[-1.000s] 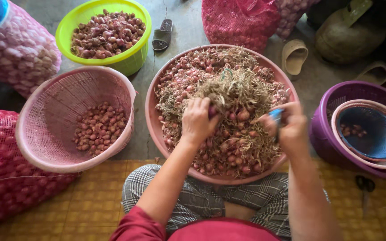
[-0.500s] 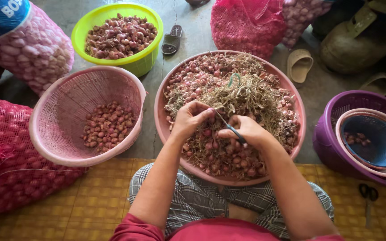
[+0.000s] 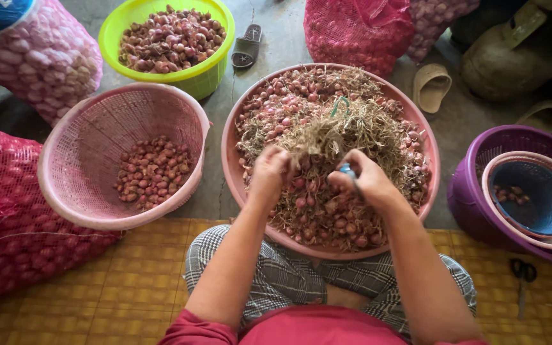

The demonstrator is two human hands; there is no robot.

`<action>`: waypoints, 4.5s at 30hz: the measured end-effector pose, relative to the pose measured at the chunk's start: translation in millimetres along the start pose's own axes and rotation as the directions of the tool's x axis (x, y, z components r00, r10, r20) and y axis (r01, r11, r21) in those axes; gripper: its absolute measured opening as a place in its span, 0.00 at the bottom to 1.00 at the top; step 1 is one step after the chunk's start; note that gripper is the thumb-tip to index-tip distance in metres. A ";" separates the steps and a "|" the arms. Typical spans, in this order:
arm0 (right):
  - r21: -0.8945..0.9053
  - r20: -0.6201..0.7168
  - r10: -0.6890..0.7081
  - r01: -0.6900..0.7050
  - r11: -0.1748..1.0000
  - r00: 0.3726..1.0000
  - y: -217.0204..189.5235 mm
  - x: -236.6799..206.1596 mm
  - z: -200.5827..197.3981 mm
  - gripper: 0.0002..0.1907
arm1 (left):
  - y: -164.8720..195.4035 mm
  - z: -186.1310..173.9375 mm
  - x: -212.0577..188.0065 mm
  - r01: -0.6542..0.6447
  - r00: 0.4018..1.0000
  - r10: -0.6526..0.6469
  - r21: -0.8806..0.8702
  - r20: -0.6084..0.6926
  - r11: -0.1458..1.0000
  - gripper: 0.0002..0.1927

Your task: The person sits on the floor in front of a large basin of shallots with dry stems. They pick up individual shallots, cut off the dry roots and stems with scissors, and place the trimmed shallots into a pink basket beside them, discarding trimmed tops into a purple basket.

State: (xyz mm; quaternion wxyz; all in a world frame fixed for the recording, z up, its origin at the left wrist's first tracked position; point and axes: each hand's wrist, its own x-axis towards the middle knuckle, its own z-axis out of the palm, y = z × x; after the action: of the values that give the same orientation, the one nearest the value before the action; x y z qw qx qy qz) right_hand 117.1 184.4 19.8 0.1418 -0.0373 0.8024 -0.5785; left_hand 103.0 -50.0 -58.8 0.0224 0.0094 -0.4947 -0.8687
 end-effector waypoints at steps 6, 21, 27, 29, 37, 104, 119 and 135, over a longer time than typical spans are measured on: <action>-0.150 0.035 0.025 -0.020 0.988 0.999 -1.1 -32.5 -9.2 0.24 | -22.8 22.4 -8.9 -0.310 0.899 0.405 0.897 0.168 0.315 0.16; -0.572 0.117 0.157 -0.063 0.818 0.981 -32.0 5.8 -3.9 0.31 | 47.3 5.8 -29.7 -0.427 0.635 0.753 0.891 0.171 0.158 0.09; -0.328 0.213 0.246 -0.168 0.930 0.945 -64.0 59.7 -6.0 0.23 | 9.9 29.3 -10.8 -0.502 0.757 0.609 0.809 0.239 0.307 0.09; -0.282 0.219 0.272 -0.206 0.937 0.937 -67.3 77.3 -7.3 0.24 | 0.9 29.8 10.0 -0.409 0.802 0.571 0.857 0.174 0.314 0.12; -0.222 0.183 0.325 -0.284 0.933 0.928 -66.0 108.9 -8.4 0.26 | 25.8 8.1 81.0 -0.219 0.947 0.313 0.850 0.067 0.480 0.17; -0.326 0.136 0.184 -0.131 0.936 0.973 -66.3 53.6 33.6 0.21 | 41.8 -26.3 69.2 -0.275 0.953 0.262 0.795 0.151 0.541 0.09; -0.173 0.194 0.195 -0.162 0.972 0.961 -23.9 28.6 58.0 0.25 | 28.6 -37.7 25.6 -0.049 0.982 0.012 0.193 0.189 0.980 0.11; 0.030 -0.016 0.139 -0.138 0.990 0.990 -30.5 30.2 21.2 0.26 | 133.3 -109.7 8.3 -0.201 0.827 0.561 0.911 -0.039 0.360 0.20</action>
State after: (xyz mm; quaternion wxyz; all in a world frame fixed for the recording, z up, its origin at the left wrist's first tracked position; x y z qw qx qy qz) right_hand 90.7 148.1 36.8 0.1750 0.0256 0.7958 -0.5792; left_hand 102.9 -212.6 0.0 0.3050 0.0541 -0.8434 -0.4390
